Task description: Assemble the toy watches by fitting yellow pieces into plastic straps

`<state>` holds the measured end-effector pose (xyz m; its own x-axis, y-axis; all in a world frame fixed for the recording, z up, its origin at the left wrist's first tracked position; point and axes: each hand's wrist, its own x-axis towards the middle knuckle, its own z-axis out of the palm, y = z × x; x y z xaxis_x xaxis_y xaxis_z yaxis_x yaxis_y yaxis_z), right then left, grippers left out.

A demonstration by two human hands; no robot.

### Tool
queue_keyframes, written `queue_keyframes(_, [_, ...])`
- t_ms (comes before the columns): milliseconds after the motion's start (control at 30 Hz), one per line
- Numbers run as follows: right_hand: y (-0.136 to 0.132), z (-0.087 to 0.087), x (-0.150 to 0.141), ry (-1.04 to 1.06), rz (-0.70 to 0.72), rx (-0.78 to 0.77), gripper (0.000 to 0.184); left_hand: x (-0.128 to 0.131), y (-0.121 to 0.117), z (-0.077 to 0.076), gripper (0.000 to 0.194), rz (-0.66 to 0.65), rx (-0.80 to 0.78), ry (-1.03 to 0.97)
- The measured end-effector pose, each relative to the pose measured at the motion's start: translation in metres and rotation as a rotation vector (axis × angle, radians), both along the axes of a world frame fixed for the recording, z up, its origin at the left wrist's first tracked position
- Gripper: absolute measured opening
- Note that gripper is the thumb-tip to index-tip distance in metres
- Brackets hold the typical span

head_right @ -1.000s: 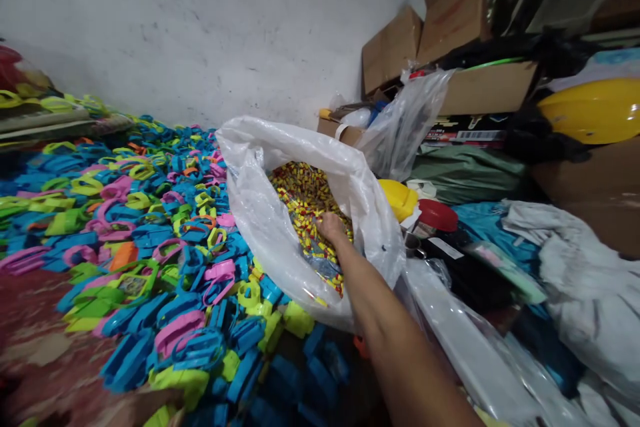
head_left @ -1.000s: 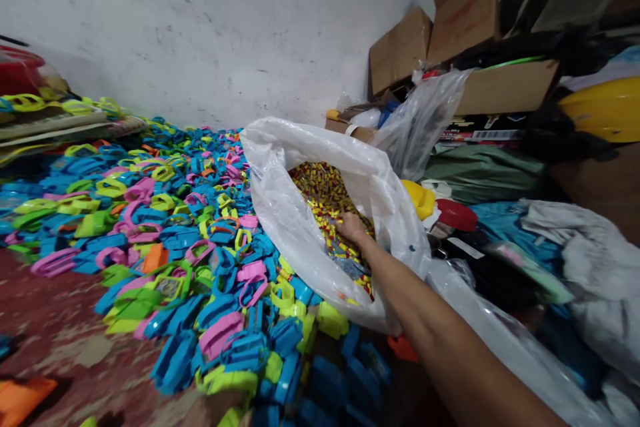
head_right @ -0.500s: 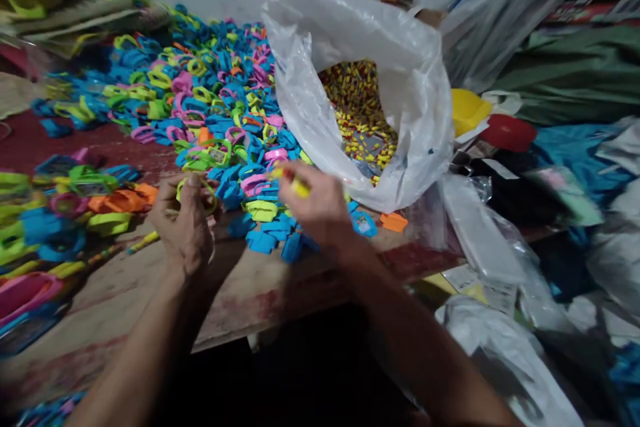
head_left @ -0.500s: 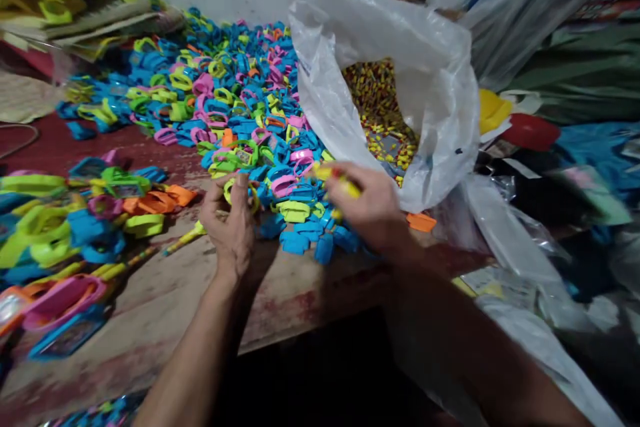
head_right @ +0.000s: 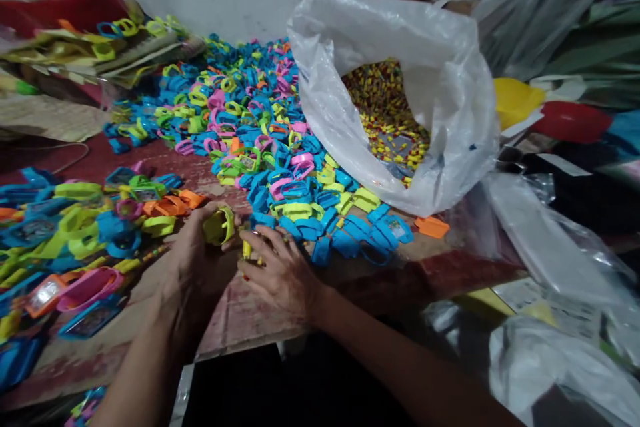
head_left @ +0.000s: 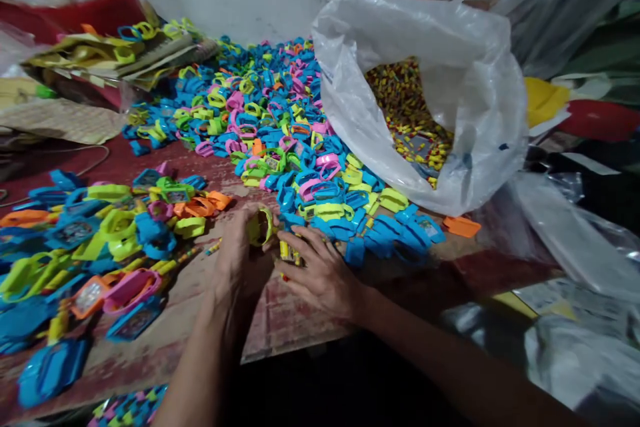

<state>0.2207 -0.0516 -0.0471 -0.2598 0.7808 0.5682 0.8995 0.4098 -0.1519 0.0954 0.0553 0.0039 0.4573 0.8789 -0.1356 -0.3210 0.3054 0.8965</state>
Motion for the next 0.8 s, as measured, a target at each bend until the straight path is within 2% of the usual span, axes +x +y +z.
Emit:
queue_keyframes(133, [0.002, -0.002, -0.001, 0.188, 0.024, 0.059, 0.019, -0.003, -0.004, 0.001, 0.014, 0.012, 0.107, -0.025])
queue_keyframes(267, [0.010, 0.004, -0.001, 0.448, 0.035, 0.116, 0.017, -0.006, -0.009, -0.002, 0.017, -0.018, 0.073, -0.020])
queue_keyframes(367, [0.015, 0.013, 0.002, 0.626, 0.011, 0.042, 0.016, -0.006, -0.013, -0.007, 0.018, -0.070, 0.033, -0.013])
queue_keyframes(467, [0.017, 0.024, 0.007, 0.794, -0.064, -0.100, 0.023, -0.005, -0.015, -0.012, 0.017, -0.103, 0.014, -0.009])
queue_keyframes(567, [0.019, 0.034, 0.016, 0.986, -0.062, -0.200, 0.027, -0.005, -0.015, -0.014, 0.017, -0.120, 0.000, -0.052])
queue_keyframes(633, [0.021, 0.040, 0.022, 1.022, -0.047, -0.243, 0.027, -0.006, -0.015, -0.015, 0.015, -0.173, -0.026, -0.074])
queue_keyframes(700, [0.025, 0.041, 0.028, 0.982, -0.091, -0.271, 0.024, -0.007, -0.015, -0.015, 0.015, -0.234, -0.039, -0.057])
queue_keyframes(800, [0.040, 0.035, 0.035, 0.913, -0.141, -0.234, 0.016, -0.007, -0.018, -0.015, 0.018, -0.279, -0.003, 0.024])
